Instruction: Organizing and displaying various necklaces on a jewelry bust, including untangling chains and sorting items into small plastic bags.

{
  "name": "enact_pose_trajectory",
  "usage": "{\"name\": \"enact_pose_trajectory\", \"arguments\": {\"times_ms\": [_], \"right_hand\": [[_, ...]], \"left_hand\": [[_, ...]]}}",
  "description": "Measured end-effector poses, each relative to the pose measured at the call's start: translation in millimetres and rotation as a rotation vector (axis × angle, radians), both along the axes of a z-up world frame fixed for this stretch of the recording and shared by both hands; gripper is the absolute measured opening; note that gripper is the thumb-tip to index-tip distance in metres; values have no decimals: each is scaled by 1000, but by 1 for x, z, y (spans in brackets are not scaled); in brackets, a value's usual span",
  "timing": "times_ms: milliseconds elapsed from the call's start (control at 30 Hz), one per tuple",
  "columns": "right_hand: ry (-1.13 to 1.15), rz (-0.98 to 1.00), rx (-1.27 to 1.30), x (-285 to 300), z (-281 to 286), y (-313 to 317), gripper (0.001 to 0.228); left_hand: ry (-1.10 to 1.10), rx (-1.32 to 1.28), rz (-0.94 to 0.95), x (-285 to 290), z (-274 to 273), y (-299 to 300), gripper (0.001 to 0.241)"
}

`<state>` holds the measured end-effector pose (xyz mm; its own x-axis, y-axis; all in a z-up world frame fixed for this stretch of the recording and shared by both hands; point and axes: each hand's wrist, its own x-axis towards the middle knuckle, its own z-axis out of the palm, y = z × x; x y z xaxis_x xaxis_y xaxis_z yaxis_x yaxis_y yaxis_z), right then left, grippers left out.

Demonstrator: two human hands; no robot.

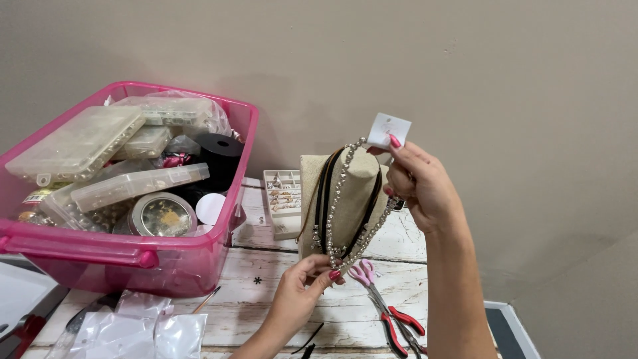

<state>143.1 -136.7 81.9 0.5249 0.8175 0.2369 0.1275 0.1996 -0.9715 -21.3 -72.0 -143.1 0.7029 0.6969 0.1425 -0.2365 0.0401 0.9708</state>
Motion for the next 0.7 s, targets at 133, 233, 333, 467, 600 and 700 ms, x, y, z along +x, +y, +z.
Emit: {"name": "enact_pose_trajectory", "arguments": {"times_ms": [133, 233, 333, 467, 600, 700], "right_hand": [[218, 5, 247, 2, 1, 4, 30], [343, -25, 440, 8, -1, 2, 10], [104, -112, 413, 4, -2, -16, 10], [-284, -217, 154, -19, -6, -59, 17], [-191, -228, -80, -6, -58, -101, 15], [-83, -321, -378, 4, -112, -116, 12]], "left_hand": [[50, 25, -11, 0, 3, 0, 35], [67, 45, -68, -4, 12, 2, 32], [317, 210, -120, -16, 25, 3, 31], [507, 340, -364, -51, 43, 12, 16], [715, 89, -381, -98, 42, 11, 12], [937, 258, -326, -123, 22, 16, 11]]}}
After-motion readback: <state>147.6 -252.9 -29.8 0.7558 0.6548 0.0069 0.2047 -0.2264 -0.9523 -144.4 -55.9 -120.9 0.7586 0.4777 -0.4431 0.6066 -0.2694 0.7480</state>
